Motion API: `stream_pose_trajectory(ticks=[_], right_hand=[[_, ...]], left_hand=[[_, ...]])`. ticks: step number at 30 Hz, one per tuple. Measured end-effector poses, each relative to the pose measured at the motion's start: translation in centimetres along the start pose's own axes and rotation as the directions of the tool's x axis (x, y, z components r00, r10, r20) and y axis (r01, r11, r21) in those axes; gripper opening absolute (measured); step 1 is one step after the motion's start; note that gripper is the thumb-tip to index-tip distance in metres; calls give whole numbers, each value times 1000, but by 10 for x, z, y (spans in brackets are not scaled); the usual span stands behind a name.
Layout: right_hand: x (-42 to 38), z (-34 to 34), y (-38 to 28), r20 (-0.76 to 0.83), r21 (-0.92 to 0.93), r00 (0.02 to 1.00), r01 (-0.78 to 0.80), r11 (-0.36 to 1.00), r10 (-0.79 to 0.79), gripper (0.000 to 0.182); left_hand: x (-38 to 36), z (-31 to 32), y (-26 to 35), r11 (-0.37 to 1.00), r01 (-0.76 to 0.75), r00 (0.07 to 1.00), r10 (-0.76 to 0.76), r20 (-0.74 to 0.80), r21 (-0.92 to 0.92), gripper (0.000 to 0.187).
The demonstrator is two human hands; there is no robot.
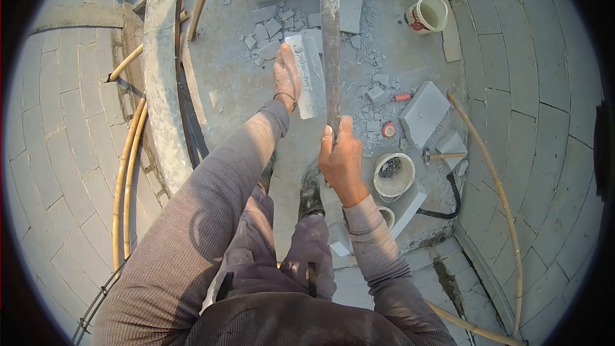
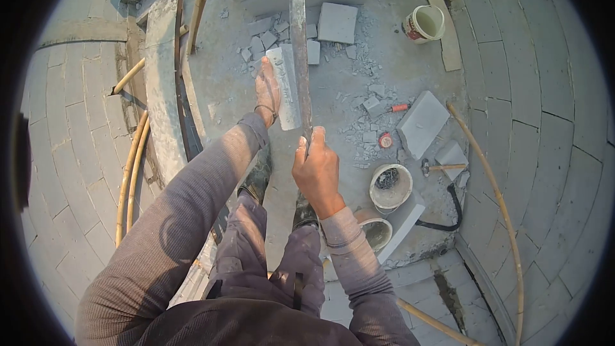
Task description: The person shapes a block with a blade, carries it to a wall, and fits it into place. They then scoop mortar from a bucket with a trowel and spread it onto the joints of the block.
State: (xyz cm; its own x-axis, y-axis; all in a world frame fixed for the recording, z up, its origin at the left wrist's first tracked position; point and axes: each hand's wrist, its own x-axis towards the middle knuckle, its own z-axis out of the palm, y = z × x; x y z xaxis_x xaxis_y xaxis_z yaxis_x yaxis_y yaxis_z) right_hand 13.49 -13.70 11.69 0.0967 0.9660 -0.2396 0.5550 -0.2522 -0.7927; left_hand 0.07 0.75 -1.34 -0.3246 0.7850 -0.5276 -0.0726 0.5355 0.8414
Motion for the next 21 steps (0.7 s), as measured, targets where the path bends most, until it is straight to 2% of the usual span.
stream_pose_trajectory(ticks=[2, 3, 4, 5, 7, 8, 9, 10, 11, 15, 16, 17, 21], right_hand=[[4, 10, -4, -20, -76, 1000, -2, 997, 1, 29], [5, 20, 6, 51, -204, 998, -27, 979, 38, 29], [8, 24, 5, 112, -329, 990, -44, 943, 85, 29], [8, 25, 5, 108, -344, 991, -37, 938, 78, 29], [10, 23, -10, 82, -384, 993, -48, 922, 86, 28], [10, 21, -16, 88, -394, 992, -46, 918, 88, 28], [13, 15, -32, -19, -290, 998, -70, 954, 68, 28], [16, 10, -46, -131, -181, 990, -78, 980, 55, 29], [19, 10, -55, -276, -170, 959, 13, 985, -60, 28], [23, 34, -34, -297, -200, 954, -19, 980, -43, 26], [23, 46, -10, -98, -350, 995, -30, 936, -5, 26], [23, 50, 3, 95, -490, 993, -11, 871, 67, 25], [24, 28, -34, 93, -395, 990, -63, 916, 109, 27]], left_hand=[[-14, 1, 15, 993, 4, 995, 8, 104, -118, 74], [-12, 1, 11, 991, 8, 995, 6, 102, -136, 74], [-7, 2, 4, 998, -35, 999, 37, 27, -59, 74], [0, 3, -1, 997, -74, 996, 75, -44, 21, 74], [3, 0, 4, 999, -53, 999, 53, -6, -9, 74], [2, -5, 2, 1000, -21, 999, 22, 25, -17, 73], [0, -8, -1, 1000, -6, 1000, 6, 26, -21, 73], [1, -9, -3, 993, 10, 997, -1, 79, -118, 73], [3, -10, -2, 976, 22, 992, 6, 128, -215, 72], [1, -12, 0, 982, 62, 997, -51, 63, -179, 71], [6, -11, -8, 988, 14, 998, -6, 57, -153, 72], [9, -9, -12, 991, -33, 998, 40, 53, -126, 72], [-1, -12, -4, 998, -48, 999, 49, 16, -51, 72]])
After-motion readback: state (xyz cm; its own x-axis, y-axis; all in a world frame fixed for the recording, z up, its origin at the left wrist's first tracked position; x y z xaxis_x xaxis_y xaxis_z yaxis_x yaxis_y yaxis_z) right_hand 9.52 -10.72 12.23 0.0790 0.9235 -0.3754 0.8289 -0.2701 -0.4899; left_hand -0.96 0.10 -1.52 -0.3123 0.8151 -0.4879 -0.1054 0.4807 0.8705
